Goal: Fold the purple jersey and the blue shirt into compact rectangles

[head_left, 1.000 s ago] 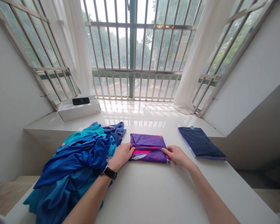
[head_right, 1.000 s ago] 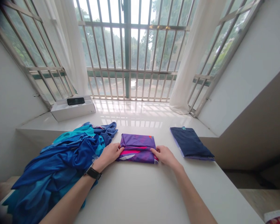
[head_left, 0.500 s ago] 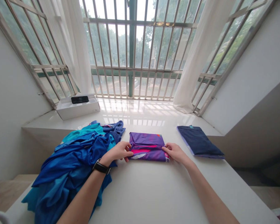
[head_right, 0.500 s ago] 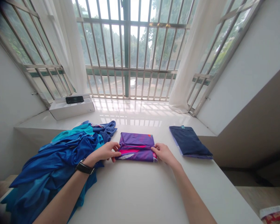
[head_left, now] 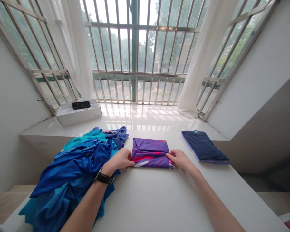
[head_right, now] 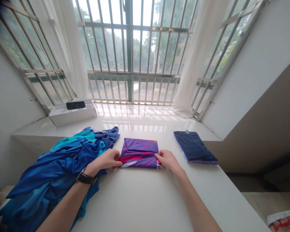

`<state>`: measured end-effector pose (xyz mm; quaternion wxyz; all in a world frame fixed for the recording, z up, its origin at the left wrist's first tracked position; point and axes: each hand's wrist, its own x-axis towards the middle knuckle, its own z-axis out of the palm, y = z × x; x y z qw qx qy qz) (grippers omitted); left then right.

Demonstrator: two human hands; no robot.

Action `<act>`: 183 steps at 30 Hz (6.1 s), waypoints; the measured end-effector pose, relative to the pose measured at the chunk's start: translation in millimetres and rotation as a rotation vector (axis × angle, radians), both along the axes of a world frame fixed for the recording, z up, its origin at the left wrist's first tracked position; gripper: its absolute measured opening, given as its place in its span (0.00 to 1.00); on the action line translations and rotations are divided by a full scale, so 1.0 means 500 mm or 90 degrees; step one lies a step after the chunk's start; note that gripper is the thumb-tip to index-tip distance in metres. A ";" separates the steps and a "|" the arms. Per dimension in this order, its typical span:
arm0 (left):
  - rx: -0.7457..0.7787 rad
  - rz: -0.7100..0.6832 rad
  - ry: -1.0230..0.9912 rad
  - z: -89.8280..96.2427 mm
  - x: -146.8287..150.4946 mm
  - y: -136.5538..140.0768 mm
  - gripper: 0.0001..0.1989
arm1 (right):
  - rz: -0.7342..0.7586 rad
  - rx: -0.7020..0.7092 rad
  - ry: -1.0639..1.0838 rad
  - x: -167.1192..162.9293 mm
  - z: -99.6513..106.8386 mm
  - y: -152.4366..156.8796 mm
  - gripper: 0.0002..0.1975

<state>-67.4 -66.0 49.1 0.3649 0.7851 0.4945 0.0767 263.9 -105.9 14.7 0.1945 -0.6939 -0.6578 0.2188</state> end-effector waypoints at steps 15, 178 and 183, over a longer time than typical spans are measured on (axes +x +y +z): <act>0.296 0.003 0.002 -0.032 0.038 0.005 0.10 | -0.010 0.157 -0.137 -0.034 0.017 -0.017 0.06; 0.230 0.109 0.250 -0.005 0.019 -0.008 0.18 | 0.130 0.124 -0.052 -0.035 -0.005 -0.009 0.11; 0.203 0.111 0.180 -0.007 0.020 -0.004 0.13 | 0.123 0.104 -0.044 -0.027 -0.008 -0.007 0.14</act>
